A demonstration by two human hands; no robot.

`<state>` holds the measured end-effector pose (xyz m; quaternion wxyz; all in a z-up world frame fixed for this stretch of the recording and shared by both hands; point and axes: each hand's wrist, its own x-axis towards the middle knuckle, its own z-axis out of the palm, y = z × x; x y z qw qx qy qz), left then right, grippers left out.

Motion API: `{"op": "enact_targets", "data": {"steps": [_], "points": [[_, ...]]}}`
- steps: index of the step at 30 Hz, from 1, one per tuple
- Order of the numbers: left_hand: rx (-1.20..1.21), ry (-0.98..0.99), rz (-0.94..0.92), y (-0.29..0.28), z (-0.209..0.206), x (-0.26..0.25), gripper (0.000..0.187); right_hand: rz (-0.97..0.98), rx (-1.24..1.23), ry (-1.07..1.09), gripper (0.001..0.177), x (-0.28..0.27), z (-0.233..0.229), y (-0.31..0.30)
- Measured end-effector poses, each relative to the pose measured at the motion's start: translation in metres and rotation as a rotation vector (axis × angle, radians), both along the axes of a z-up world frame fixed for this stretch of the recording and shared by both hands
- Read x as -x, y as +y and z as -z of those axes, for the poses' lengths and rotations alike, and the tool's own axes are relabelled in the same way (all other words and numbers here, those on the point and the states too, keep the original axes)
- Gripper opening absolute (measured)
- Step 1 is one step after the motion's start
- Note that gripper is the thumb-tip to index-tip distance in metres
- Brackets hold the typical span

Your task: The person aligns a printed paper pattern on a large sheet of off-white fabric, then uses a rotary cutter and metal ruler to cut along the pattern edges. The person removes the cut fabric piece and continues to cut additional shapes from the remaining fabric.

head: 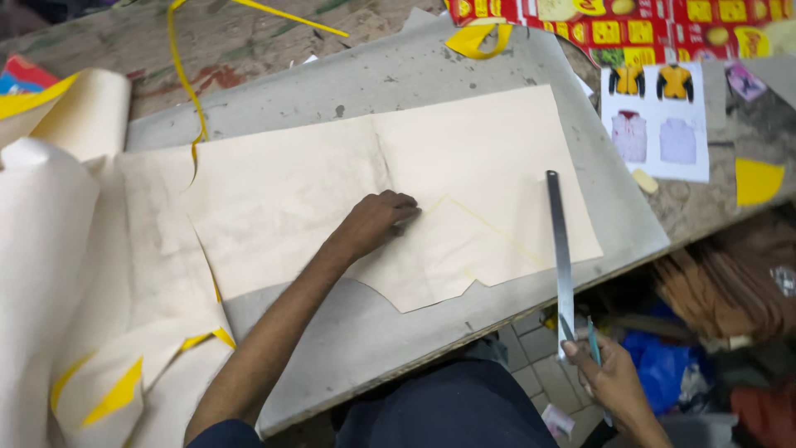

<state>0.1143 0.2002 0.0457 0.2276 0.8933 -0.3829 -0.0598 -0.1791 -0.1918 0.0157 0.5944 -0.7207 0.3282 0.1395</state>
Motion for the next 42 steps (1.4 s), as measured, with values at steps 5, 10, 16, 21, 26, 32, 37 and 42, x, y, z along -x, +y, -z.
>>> {"op": "enact_targets", "data": {"steps": [5,10,16,21,26,32,37,42], "points": [[0.102,-0.066,0.223,0.024,0.008,-0.019,0.037,0.225,-0.069,-0.149,0.019,0.054,-0.003,0.194],[0.189,-0.118,0.311,0.033,0.018,-0.037,0.022,0.178,-0.108,-0.136,0.009,0.027,-0.018,0.329],[0.192,-0.027,0.301,0.027,0.023,-0.048,0.026,0.288,-0.042,-0.178,0.015,-0.029,-0.016,0.397],[0.209,-0.054,0.356,0.021,0.018,-0.050,0.053,0.387,-0.062,-0.158,0.017,-0.042,-0.013,0.422],[0.092,-0.110,0.459,0.010,0.008,-0.055,0.082,0.367,0.089,-0.058,0.017,-0.056,-0.015,0.433],[0.002,-0.207,0.537,0.006,0.001,-0.055,0.096,0.408,0.113,-0.088,0.016,-0.072,-0.014,0.438],[0.006,-0.152,0.555,0.008,0.007,-0.062,0.096,0.474,0.015,0.044,0.017,-0.075,-0.010,0.439],[0.013,-0.070,0.552,0.005,0.013,-0.066,0.095,0.462,0.012,0.038,0.019,-0.078,-0.011,0.436]]}}
